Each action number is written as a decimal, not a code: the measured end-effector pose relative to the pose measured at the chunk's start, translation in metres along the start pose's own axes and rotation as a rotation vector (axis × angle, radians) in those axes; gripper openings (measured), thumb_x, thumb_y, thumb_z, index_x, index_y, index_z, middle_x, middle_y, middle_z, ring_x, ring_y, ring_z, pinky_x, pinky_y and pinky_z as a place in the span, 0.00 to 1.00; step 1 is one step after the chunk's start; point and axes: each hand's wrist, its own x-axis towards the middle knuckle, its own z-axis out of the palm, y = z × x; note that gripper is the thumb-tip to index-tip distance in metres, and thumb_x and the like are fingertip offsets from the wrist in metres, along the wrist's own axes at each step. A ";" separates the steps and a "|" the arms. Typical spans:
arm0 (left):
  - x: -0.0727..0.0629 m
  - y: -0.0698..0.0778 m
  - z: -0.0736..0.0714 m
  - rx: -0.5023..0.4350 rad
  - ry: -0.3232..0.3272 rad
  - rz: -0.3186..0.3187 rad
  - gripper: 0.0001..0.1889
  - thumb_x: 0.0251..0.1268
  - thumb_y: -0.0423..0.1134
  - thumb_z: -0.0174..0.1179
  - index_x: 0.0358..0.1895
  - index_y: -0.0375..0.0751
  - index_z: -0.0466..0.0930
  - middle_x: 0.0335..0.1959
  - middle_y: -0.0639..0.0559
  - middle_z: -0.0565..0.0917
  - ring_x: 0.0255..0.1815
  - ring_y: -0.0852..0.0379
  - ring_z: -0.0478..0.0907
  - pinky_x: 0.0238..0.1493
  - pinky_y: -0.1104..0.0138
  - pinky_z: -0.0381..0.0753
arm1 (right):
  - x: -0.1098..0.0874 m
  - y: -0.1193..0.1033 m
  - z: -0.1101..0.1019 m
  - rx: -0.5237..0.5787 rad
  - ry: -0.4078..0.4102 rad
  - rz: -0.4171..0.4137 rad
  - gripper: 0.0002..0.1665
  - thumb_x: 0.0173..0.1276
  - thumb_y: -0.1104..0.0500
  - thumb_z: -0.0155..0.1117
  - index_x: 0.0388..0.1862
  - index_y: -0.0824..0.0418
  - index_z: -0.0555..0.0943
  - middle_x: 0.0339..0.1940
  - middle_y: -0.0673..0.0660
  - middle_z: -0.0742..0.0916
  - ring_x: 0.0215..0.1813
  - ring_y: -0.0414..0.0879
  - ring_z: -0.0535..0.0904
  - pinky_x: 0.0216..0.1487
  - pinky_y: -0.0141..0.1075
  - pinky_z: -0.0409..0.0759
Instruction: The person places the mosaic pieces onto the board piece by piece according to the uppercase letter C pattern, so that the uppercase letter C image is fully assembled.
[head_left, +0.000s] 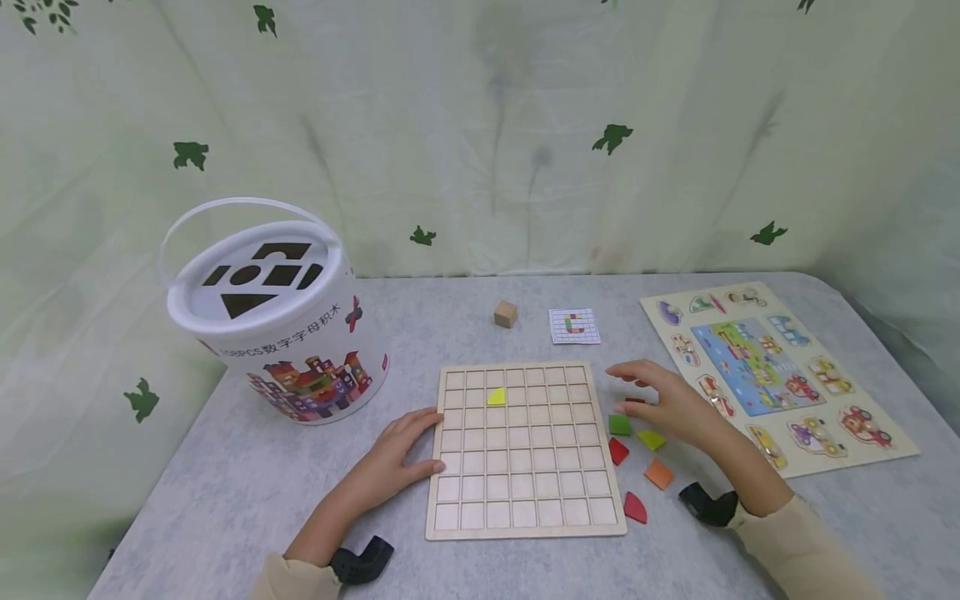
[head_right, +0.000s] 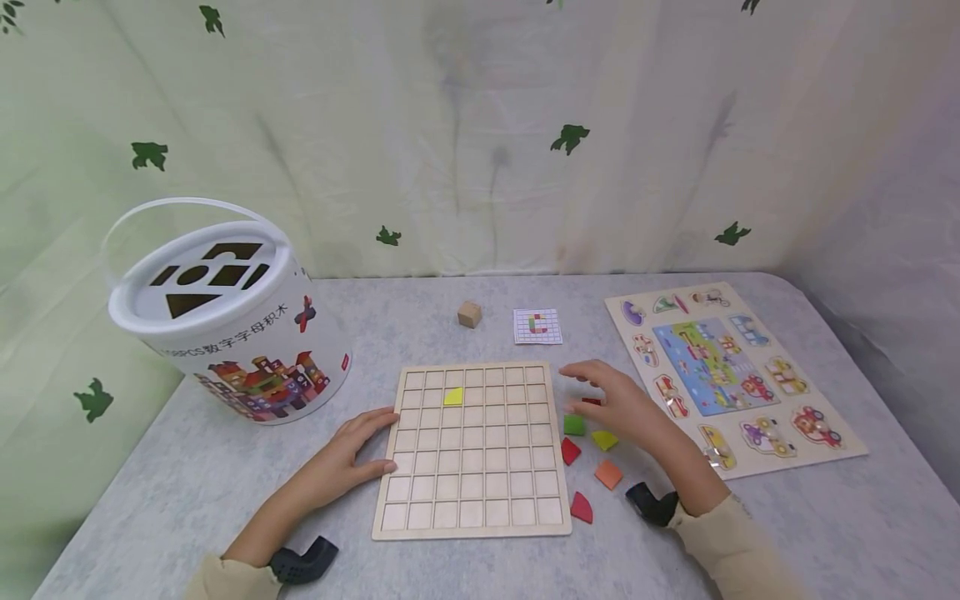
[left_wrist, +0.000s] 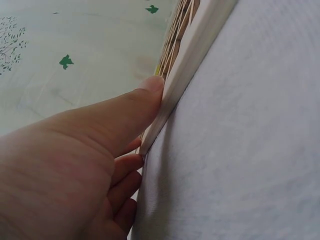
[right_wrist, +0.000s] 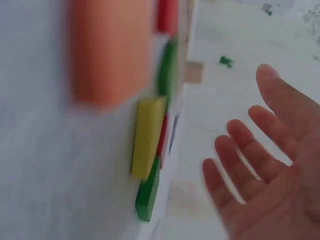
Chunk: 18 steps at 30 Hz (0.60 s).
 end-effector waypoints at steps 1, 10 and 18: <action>0.000 0.000 0.000 -0.001 -0.001 0.000 0.35 0.53 0.52 0.62 0.65 0.47 0.62 0.66 0.50 0.60 0.66 0.47 0.53 0.61 0.49 0.54 | -0.003 0.005 0.000 -0.004 -0.006 0.019 0.28 0.57 0.59 0.66 0.57 0.62 0.72 0.55 0.58 0.75 0.52 0.56 0.72 0.49 0.50 0.72; 0.001 0.001 0.001 0.011 -0.008 0.001 0.36 0.54 0.52 0.62 0.66 0.46 0.61 0.66 0.49 0.59 0.66 0.47 0.52 0.61 0.48 0.54 | -0.012 0.030 -0.001 -0.033 -0.068 0.146 0.24 0.57 0.59 0.66 0.52 0.63 0.75 0.48 0.57 0.78 0.50 0.52 0.72 0.51 0.49 0.70; 0.000 0.002 0.000 0.023 -0.001 0.015 0.36 0.54 0.51 0.62 0.65 0.45 0.61 0.66 0.48 0.60 0.66 0.46 0.53 0.61 0.48 0.54 | -0.010 0.026 -0.004 -0.095 -0.067 0.136 0.16 0.60 0.60 0.64 0.46 0.62 0.77 0.43 0.55 0.78 0.44 0.49 0.71 0.47 0.46 0.72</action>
